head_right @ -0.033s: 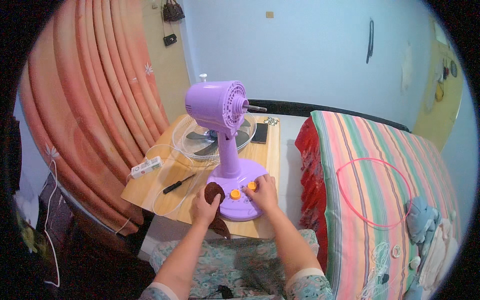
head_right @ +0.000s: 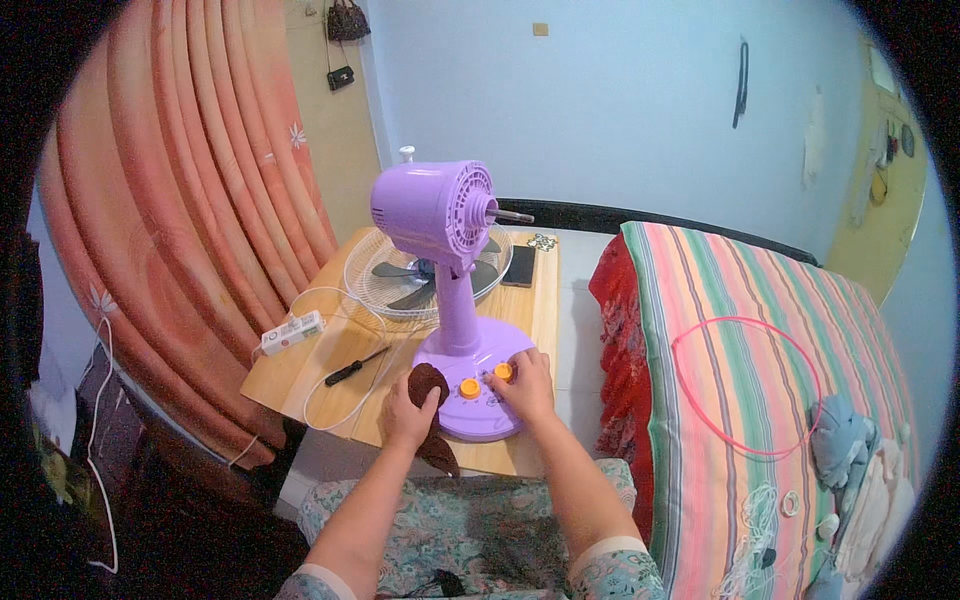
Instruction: The person wipes a purple table fan with a brown cloth, then attaches the fan blade to the motor shaft and secures it with a nut. Finally, the person attaches the front wire cage to the fan.
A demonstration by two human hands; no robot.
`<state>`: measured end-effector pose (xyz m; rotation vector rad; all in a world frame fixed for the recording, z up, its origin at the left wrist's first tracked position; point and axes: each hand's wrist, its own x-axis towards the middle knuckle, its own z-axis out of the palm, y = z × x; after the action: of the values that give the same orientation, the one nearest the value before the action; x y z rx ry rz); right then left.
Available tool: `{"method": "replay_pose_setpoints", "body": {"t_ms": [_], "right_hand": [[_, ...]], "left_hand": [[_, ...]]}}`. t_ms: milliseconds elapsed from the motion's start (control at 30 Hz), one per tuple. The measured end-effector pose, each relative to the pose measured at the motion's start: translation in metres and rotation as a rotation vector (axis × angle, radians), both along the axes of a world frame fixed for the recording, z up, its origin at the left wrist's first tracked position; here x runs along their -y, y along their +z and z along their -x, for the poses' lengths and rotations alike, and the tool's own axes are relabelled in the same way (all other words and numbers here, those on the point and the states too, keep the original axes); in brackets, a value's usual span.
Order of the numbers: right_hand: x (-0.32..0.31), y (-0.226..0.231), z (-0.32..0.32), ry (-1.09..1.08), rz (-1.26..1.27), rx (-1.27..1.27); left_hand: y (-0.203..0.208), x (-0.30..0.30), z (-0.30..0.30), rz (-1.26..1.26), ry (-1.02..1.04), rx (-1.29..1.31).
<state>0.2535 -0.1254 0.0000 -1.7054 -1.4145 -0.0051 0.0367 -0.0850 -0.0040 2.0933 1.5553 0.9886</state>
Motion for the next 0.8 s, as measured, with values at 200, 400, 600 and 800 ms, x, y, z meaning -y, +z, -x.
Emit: {"method": "replay_pose_setpoints", "body": {"t_ms": [200, 400, 600, 800], "right_hand": [[0.006, -0.005, 0.013, -0.028, -0.022, 0.015], [0.035, -0.009, 0.056, -0.141, -0.065, 0.196], [0.056, -0.011, 0.075, -0.057, 0.176, 0.357], [0.058, -0.010, 0.095, 0.000, 0.172, 0.381]], "left_hand": [[0.002, 0.000, 0.003, -0.006, 0.048, 0.017], [-0.022, -0.027, 0.009, -0.042, 0.062, 0.156], [-0.017, -0.036, 0.006, -0.029, -0.010, 0.233], [0.000, -0.051, 0.003, 0.096, -0.206, 0.264]]}}
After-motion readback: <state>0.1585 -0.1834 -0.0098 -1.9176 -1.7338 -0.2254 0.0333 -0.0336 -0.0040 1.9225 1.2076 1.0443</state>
